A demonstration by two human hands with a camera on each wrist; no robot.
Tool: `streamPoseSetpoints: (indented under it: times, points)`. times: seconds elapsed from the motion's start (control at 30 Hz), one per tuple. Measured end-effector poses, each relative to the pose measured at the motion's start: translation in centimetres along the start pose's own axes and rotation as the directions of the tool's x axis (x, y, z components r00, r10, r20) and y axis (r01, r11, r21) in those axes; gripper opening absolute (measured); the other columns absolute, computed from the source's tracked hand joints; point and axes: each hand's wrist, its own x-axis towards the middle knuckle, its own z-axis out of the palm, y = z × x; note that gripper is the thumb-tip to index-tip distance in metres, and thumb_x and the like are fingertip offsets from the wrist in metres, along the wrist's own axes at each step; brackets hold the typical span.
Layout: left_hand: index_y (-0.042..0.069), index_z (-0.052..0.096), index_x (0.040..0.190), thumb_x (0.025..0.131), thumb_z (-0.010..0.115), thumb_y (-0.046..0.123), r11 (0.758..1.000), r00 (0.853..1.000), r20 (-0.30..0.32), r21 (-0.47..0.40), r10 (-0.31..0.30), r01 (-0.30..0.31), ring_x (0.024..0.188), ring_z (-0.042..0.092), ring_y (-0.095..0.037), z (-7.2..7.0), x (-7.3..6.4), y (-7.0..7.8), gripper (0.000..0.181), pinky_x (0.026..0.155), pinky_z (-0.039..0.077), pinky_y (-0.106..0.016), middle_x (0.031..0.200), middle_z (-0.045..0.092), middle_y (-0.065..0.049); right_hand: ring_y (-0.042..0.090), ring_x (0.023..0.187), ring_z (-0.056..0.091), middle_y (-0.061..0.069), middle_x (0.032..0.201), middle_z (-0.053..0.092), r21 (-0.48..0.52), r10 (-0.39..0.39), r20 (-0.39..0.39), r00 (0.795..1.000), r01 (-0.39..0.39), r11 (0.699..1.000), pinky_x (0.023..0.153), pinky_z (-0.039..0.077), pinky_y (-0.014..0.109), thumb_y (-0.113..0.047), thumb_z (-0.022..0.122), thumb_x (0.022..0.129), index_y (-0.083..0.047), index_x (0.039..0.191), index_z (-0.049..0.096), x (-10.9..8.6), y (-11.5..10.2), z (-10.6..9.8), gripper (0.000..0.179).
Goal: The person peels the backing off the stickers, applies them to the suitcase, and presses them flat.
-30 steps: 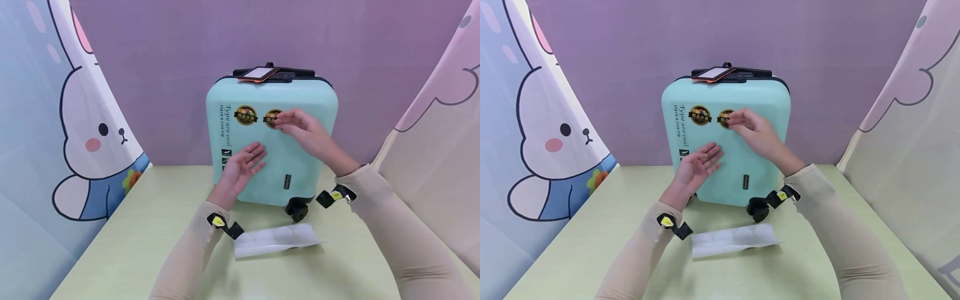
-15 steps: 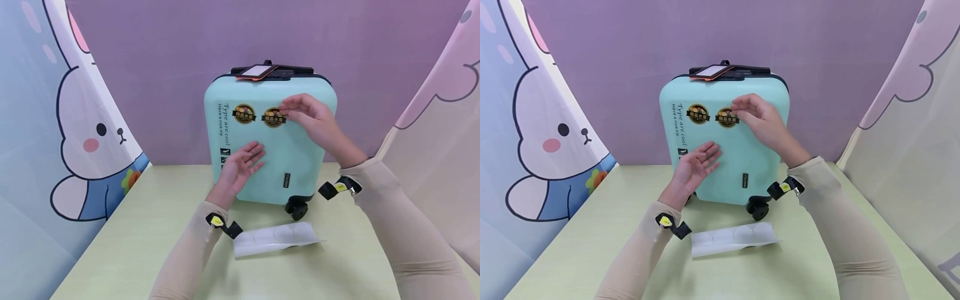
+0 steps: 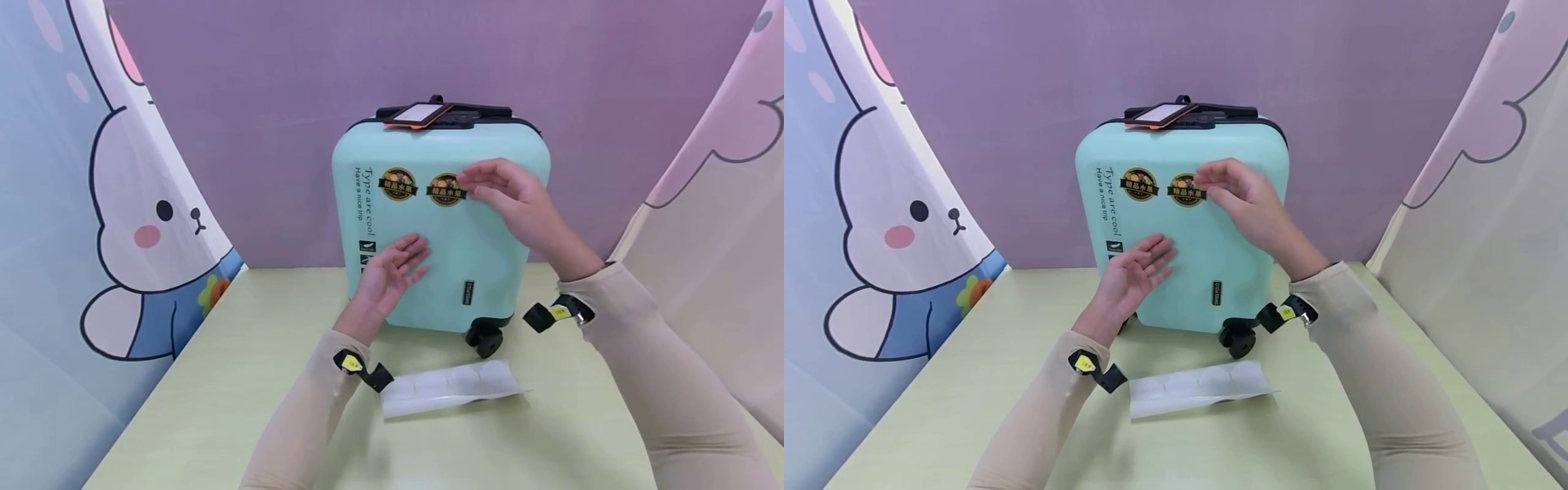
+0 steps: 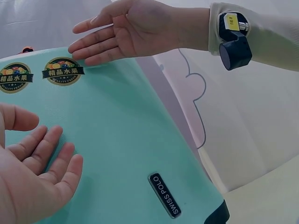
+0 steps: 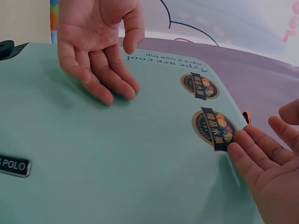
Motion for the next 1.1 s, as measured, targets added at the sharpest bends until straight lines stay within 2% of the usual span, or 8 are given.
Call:
streamPoseSetpoints:
  times: [0.23,0.53,0.83,1.1]
  points:
    - [-0.005,0.035,0.149,0.096,0.037,0.0,1.0,1.0,0.012,0.021,-0.013,0.013,0.139,0.038,-0.037,-0.5,-0.2,-0.4,0.054,0.116,0.032,-0.048,0.151,0.04,-0.023,0.018,0.111,0.062,0.022,0.121,0.06,0.016,-0.023,0.006,1.0,0.023,1.0,0.093,0.052,0.023,0.006,0.045,0.1,0.016,0.123,0.052,-1.2,1.1,0.2,0.026]
    - [-0.007,0.033,0.148,0.096,0.037,-0.001,0.998,0.998,0.004,0.034,-0.056,0.056,0.138,0.039,-0.038,-1.3,-0.7,-1.5,0.052,0.116,0.033,-0.048,0.15,0.039,-0.025,0.016,0.111,0.061,0.025,0.123,0.06,0.009,-0.014,0.06,0.998,0.013,1.0,0.092,0.053,0.025,0.006,0.045,0.101,0.014,0.123,0.054,-3.1,2.7,1.0,0.025]
    - [-0.01,0.039,0.144,0.096,0.039,-0.003,0.988,0.993,0.003,0.107,-0.114,0.113,0.132,0.047,-0.036,-2.0,-1.2,-2.9,0.049,0.113,0.038,-0.046,0.138,0.052,-0.022,0.012,0.107,0.063,0.033,0.118,0.059,0.035,-0.045,0.073,0.996,0.043,0.998,0.087,0.055,0.024,0.01,0.045,0.099,0.016,0.121,0.054,-5.0,4.8,1.7,0.025]
    - [-0.013,0.041,0.142,0.094,0.041,-0.006,0.976,0.991,0.012,0.172,-0.135,0.131,0.129,0.052,-0.035,-2.8,-1.8,-4.4,0.049,0.109,0.043,-0.044,0.136,0.054,-0.025,0.012,0.107,0.063,0.033,0.118,0.059,0.042,0.019,0.103,0.994,-0.023,0.999,0.088,0.054,0.024,0.007,0.045,0.1,0.015,0.124,0.054,-6.9,6.2,2.3,0.026]
